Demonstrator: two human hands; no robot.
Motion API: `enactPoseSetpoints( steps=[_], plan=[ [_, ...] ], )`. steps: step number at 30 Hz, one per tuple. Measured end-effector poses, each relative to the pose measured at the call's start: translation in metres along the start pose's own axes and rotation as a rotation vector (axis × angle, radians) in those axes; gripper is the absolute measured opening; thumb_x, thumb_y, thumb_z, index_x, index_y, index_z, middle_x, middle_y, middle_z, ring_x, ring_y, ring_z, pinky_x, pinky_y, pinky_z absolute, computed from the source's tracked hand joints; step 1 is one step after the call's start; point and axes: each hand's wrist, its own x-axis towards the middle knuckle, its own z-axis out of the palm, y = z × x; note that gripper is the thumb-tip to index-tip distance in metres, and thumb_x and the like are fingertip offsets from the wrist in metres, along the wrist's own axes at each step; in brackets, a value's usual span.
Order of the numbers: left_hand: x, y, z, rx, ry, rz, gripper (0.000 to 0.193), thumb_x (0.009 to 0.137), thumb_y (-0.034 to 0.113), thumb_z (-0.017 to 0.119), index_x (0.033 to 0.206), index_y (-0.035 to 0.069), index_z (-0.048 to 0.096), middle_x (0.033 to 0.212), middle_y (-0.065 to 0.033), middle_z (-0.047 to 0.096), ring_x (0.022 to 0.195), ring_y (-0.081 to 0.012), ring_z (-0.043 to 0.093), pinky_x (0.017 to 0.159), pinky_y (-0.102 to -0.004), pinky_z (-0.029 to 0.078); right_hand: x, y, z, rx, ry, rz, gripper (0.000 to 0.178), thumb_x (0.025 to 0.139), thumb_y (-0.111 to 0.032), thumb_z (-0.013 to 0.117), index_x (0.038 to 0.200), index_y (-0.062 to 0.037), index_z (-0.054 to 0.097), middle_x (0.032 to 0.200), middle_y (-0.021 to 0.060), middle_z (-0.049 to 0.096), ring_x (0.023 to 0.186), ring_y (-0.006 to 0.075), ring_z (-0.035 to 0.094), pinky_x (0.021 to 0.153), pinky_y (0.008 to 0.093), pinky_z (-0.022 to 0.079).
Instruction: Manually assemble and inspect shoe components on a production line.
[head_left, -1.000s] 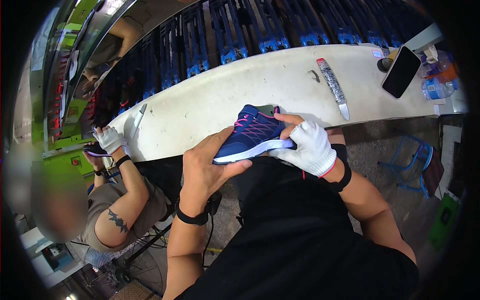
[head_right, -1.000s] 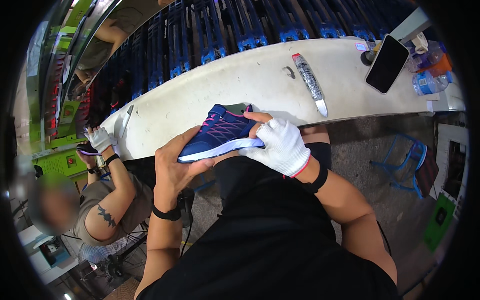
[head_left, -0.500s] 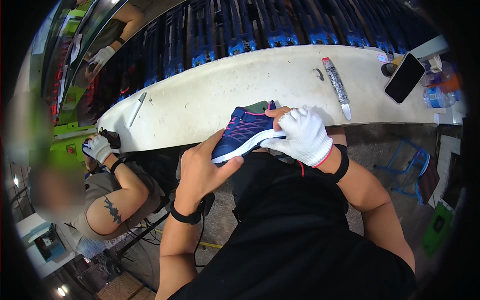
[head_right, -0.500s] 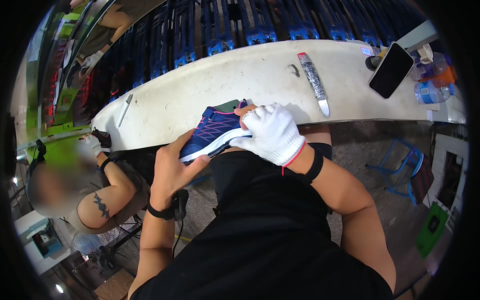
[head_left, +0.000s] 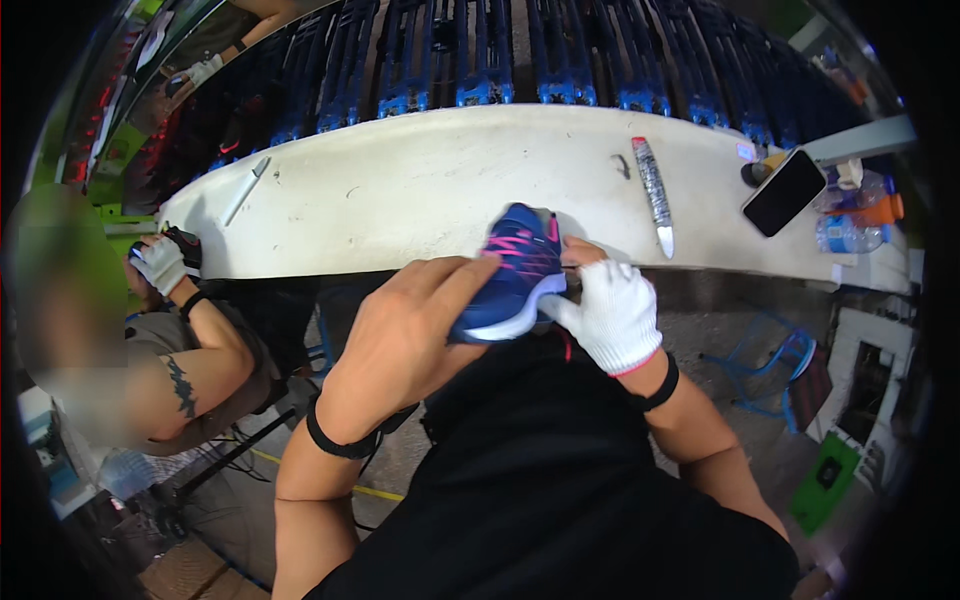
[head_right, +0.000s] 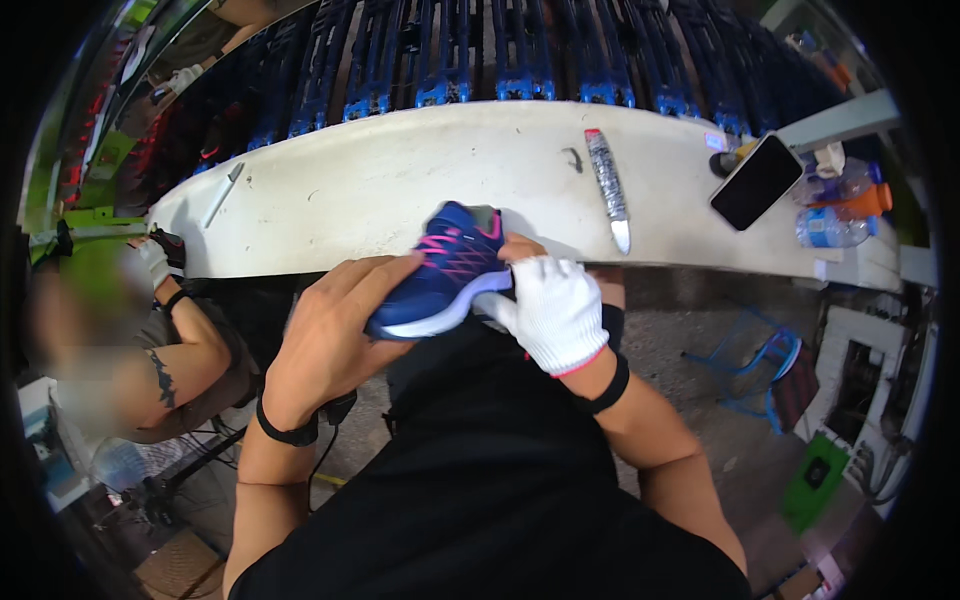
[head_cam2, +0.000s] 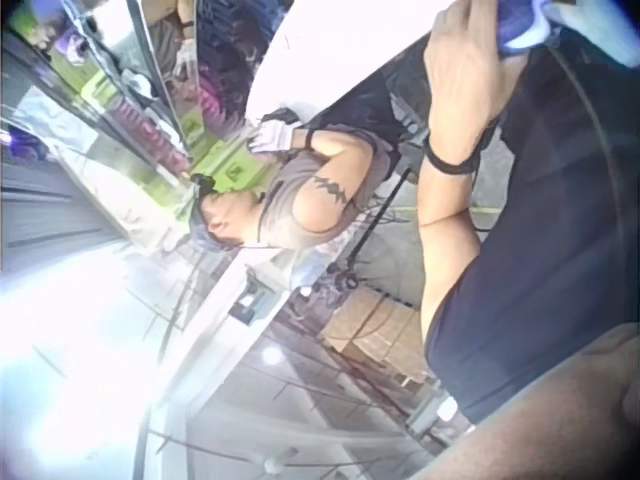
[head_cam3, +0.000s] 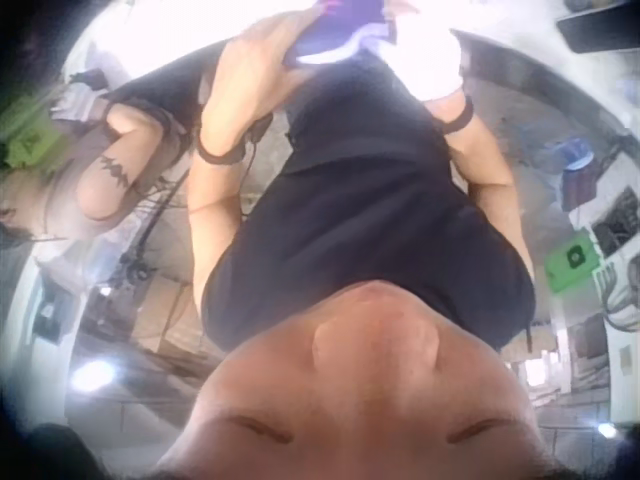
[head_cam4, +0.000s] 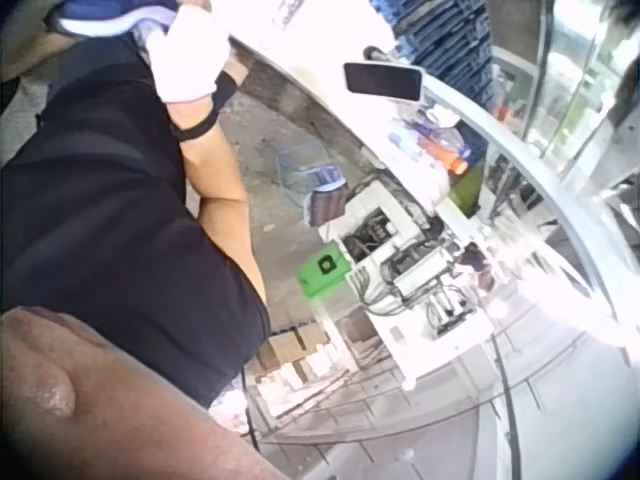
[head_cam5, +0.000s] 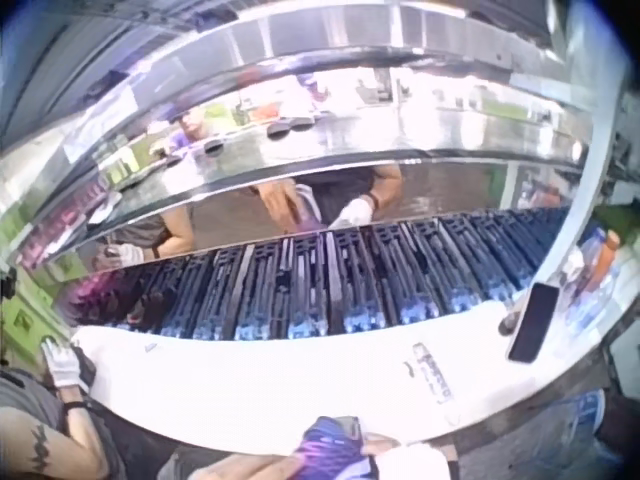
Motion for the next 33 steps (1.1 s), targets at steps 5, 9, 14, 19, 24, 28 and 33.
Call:
enactPoseSetpoints(
  steps=[5,9,14,19,24,28,33],
  plan=[
    [0.030,0.009,0.075,-0.286,0.366,0.300,0.071,0.075,0.010,0.095,0.141,0.000,0.069,0.133,-0.0181,0.073,0.117,-0.0366,0.074,0.098,-0.0460,0.063,-0.020,0.010,-0.043,0.555,0.271,-0.476,0.120,0.066,-0.054,0.108,0.159,-0.0084,0.047,0.157,0.0245,0.061,0.138,0.0424,0.067,0.114,0.0528,0.057],
    [0.026,0.019,0.113,-0.170,0.595,0.376,0.055,0.084,0.018,0.089,0.130,-0.005,0.071,0.123,-0.0193,0.070,0.106,-0.0354,0.075,0.083,-0.0396,0.066,-0.023,0.004,-0.059,0.399,0.266,-0.332,0.101,0.068,-0.050,0.107,0.146,-0.0057,0.061,0.145,0.0232,0.070,0.131,0.0378,0.073,0.108,0.0476,0.060],
    [0.012,0.029,0.105,-0.020,0.459,0.185,0.043,0.080,0.024,0.093,0.111,0.001,0.074,0.107,-0.0112,0.069,0.094,-0.0281,0.073,0.070,-0.0372,0.059,-0.024,-0.007,-0.061,0.357,0.292,-0.216,0.092,0.063,-0.056,0.104,0.131,-0.0042,0.070,0.120,0.0168,0.081,0.104,0.0351,0.082,0.093,0.0412,0.066],
    [0.019,0.013,0.099,-0.122,0.427,0.315,0.034,0.083,0.024,0.092,0.097,0.007,0.067,0.094,-0.0080,0.061,0.081,-0.0290,0.062,0.068,-0.0406,0.046,-0.010,-0.019,-0.063,0.274,0.304,-0.306,0.084,0.063,-0.056,0.105,0.120,-0.0053,0.071,0.116,0.0149,0.082,0.105,0.0326,0.082,0.094,0.0401,0.065],
    [0.022,0.010,0.105,-0.530,0.431,0.423,0.033,0.079,0.014,0.088,0.099,0.007,0.062,0.093,-0.0095,0.054,0.087,-0.0318,0.056,0.080,-0.0445,0.044,-0.005,-0.030,-0.068,0.193,0.247,-0.326,0.082,0.061,-0.056,0.106,0.117,-0.0069,0.072,0.115,0.0112,0.083,0.109,0.0320,0.082,0.095,0.0404,0.064],
    [0.021,0.001,0.103,-0.432,0.457,0.582,0.026,0.079,0.009,0.085,0.091,0.007,0.062,0.094,-0.0101,0.052,0.087,-0.0319,0.054,0.079,-0.0450,0.045,0.006,-0.012,-0.079,0.412,0.081,-0.432,0.080,0.059,-0.053,0.107,0.116,-0.0089,0.072,0.116,0.0113,0.083,0.112,0.0332,0.082,0.094,0.0406,0.064],
    [0.026,0.000,0.109,-0.480,0.560,0.509,0.030,0.081,0.017,0.088,0.089,0.007,0.061,0.089,-0.0103,0.054,0.080,-0.0310,0.055,0.072,-0.0430,0.045,0.013,0.000,-0.079,0.486,0.012,-0.523,0.069,0.064,-0.038,0.109,0.116,-0.0113,0.072,0.115,0.0110,0.083,0.110,0.0336,0.082,0.094,0.0415,0.064]
  ],
)
